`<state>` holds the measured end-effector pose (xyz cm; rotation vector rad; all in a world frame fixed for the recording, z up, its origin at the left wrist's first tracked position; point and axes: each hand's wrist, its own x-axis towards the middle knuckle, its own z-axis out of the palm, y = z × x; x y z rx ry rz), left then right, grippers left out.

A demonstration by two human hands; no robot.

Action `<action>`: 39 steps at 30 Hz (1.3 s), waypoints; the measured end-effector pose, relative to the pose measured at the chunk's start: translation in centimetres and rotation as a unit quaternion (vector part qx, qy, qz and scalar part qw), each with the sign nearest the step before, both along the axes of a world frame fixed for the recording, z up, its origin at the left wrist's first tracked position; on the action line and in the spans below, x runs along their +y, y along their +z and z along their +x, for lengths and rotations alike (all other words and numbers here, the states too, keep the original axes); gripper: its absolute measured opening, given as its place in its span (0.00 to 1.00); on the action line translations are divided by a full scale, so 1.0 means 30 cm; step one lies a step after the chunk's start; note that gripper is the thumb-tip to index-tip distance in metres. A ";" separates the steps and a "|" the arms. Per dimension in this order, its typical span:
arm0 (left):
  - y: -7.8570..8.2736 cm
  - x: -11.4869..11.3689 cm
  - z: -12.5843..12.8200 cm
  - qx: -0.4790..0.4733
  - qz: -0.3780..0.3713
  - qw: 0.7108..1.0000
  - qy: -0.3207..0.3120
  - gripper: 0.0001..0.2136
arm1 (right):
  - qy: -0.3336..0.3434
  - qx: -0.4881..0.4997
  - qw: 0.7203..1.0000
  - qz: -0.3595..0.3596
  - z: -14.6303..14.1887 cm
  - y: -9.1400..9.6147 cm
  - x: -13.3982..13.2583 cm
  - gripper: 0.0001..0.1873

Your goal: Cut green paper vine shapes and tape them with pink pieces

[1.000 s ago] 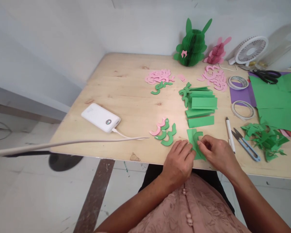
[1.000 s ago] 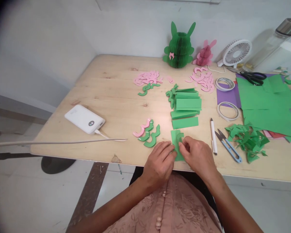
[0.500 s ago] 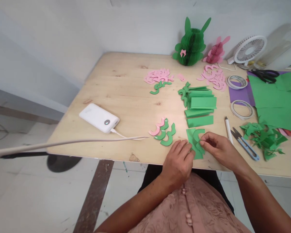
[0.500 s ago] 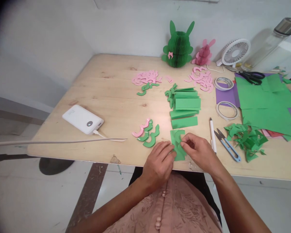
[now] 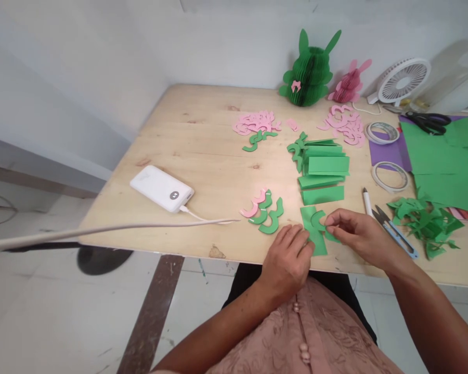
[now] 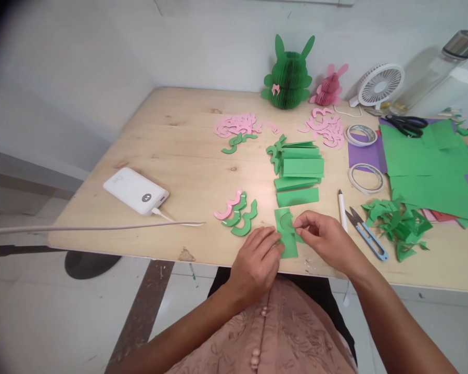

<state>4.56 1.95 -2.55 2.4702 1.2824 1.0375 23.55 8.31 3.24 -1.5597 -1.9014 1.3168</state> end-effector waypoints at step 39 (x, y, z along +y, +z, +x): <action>-0.007 -0.008 0.001 -0.164 -0.016 0.986 0.042 0.12 | 0.375 -0.267 0.872 0.167 -0.105 0.119 0.116 0.11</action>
